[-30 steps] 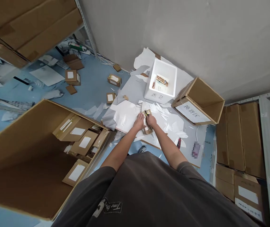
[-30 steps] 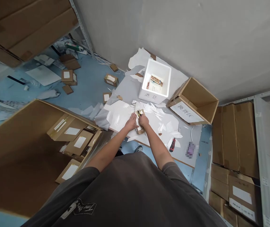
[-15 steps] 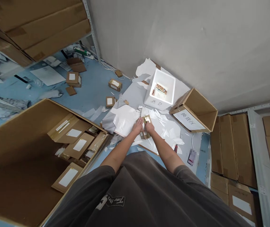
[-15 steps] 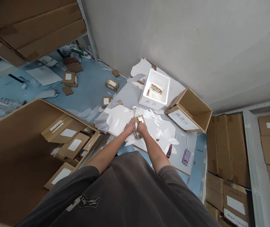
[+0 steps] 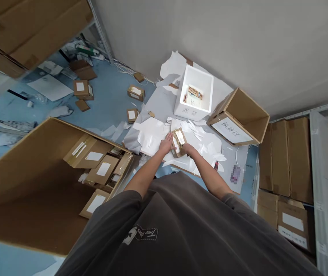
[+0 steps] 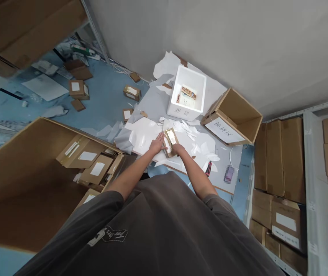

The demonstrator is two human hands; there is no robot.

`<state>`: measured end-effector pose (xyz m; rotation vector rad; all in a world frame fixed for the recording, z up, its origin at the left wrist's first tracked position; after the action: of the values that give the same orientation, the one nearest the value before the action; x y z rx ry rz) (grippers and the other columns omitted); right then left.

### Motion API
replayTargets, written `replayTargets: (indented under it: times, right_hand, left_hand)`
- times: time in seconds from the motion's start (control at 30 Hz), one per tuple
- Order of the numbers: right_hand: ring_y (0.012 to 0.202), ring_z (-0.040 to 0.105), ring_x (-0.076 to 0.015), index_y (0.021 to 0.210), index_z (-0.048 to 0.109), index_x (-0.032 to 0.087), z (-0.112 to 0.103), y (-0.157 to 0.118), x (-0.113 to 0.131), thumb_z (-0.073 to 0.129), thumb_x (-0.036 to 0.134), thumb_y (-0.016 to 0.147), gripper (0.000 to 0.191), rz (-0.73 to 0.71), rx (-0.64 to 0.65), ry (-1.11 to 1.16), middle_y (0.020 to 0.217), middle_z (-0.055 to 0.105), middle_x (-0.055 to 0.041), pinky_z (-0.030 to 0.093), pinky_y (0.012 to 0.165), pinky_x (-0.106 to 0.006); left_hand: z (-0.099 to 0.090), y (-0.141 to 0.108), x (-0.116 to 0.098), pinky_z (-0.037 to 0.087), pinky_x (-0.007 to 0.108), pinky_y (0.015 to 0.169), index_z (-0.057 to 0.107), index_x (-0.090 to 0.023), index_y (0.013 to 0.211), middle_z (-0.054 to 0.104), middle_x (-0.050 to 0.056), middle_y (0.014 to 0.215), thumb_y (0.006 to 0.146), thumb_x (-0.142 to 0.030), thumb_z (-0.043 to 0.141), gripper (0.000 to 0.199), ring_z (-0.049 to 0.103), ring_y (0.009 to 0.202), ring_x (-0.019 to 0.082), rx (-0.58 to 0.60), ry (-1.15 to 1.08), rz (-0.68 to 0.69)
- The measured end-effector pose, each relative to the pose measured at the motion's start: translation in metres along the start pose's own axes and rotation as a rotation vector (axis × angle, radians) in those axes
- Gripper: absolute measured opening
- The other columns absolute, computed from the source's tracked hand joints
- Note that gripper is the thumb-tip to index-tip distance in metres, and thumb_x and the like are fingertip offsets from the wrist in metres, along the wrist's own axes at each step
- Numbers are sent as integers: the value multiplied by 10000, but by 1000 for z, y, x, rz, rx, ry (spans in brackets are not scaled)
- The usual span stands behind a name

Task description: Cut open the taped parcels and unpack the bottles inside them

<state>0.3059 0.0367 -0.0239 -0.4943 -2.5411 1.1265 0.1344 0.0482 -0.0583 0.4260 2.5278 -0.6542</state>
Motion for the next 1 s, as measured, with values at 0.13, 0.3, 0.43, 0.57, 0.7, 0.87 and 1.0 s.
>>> replayTargets:
  times: [0.13,0.3,0.43,0.57,0.7,0.87,1.0]
  right_hand:
    - [633,804,-321,882,730,157,15,-15,-43,850,167,850,125,49,5,111,822,790,-175,698,650,-468]
    - [509,743,-292,895,721,164,27,-19,-72,835,312,937,191,52,-45,305,697,727,-134,666,552,-437]
    - [495,714,-264,865,677,177,34,-19,-83,847,301,960,231,-13,23,345,666,680,-95,643,557,-408]
    - [541,723,-264,910,665,171,33,-30,-89,796,306,1008,212,-59,-10,213,792,729,-132,647,655,-441]
    - [838,793,-316,1059,652,169,26,-46,-94,652,290,1096,127,-97,-56,100,1047,772,-204,627,840,-428]
    - [845,770,-293,1217,580,210,3,-53,-112,449,407,1187,238,-109,-272,354,897,745,-93,602,879,-396]
    - [559,668,-192,1169,518,263,1,-35,-121,469,526,1174,267,-128,-199,690,680,629,63,597,728,-317]
  left_hand:
    - [1,-1,0,403,642,1311,61,-228,1854,55,157,1915,1046,-524,722,1086,45,1789,325,10,4,-21]
    - [3,2,-1,382,653,1317,31,-229,1854,51,160,1917,1053,-569,696,1095,19,1790,327,23,22,-41]
    - [3,3,0,379,656,1313,19,-225,1853,46,170,1917,1046,-622,684,1118,29,1790,337,37,49,-74]
    - [1,1,-4,372,636,1314,43,-203,1853,70,186,1914,1055,-645,653,1098,49,1789,335,18,94,-85]
    - [0,6,-11,361,596,1321,75,-171,1851,84,202,1909,1061,-701,592,1083,36,1790,330,-28,117,-125]
    - [-4,28,-22,202,676,1367,193,-190,1841,133,200,1908,1025,-715,624,1062,12,1782,396,-85,144,-151]
    - [0,43,-44,96,696,1380,433,-266,1764,297,153,1874,977,-472,743,871,134,1754,434,37,188,196]
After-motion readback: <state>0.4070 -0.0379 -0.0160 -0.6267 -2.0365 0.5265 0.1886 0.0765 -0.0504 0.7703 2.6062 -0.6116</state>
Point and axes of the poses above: each hand's wrist, its own y-axis towards the middle knuckle, its own z-axis out of the palm, x = y × z, the point moved 5 cm from there along y, towards the middle knuckle
